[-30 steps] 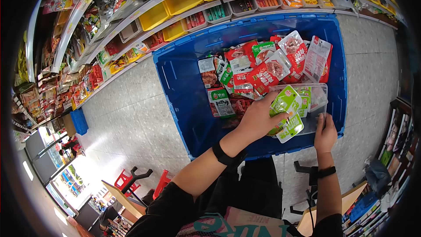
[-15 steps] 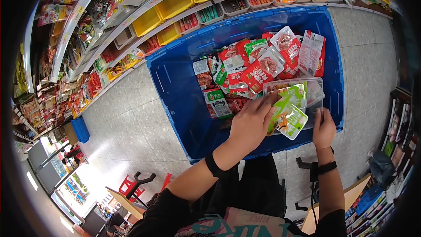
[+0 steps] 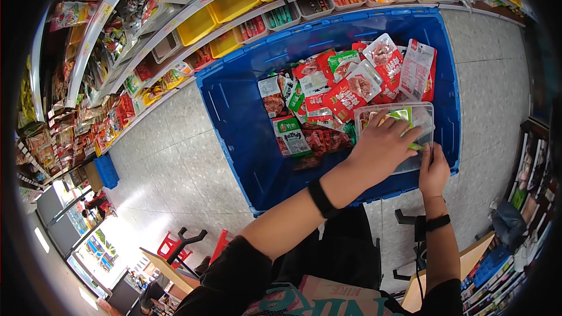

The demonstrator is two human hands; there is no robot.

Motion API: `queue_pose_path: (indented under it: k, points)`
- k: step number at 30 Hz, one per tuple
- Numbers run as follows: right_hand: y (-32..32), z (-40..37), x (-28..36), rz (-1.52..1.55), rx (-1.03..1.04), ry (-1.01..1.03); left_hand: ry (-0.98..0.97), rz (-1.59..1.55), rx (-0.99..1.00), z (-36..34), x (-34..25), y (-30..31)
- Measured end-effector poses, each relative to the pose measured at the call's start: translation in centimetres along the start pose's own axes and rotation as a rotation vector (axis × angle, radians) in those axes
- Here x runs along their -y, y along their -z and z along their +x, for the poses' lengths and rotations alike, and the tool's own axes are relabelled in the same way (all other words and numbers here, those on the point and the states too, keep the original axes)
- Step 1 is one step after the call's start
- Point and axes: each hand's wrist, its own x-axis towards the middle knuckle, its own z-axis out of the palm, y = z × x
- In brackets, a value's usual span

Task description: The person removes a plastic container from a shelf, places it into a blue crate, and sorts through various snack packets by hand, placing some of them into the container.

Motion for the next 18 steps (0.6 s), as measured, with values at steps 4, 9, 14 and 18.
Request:
queue_pose_path:
  k: [4, 9, 14, 18]
  points:
    - [0.1, 0.0, 0.0, -0.003, 0.002, -0.002, -0.041, 0.097, -0.063, -0.2, 0.8, -1.6]
    - [-0.1, -0.1, -0.3, 0.015, 0.001, -0.013, 0.132, -0.249, -0.080, -3.3, 2.5, 0.6]
    - [-0.2, -0.1, -0.7, 0.011, 0.011, -0.012, 0.624, -0.310, -0.285, -6.7, 7.9, 2.1]
    - [-0.1, 0.0, -0.3, -0.022, 0.016, -0.007, 0.912, 0.015, -0.128, -13.3, 18.4, -2.2]
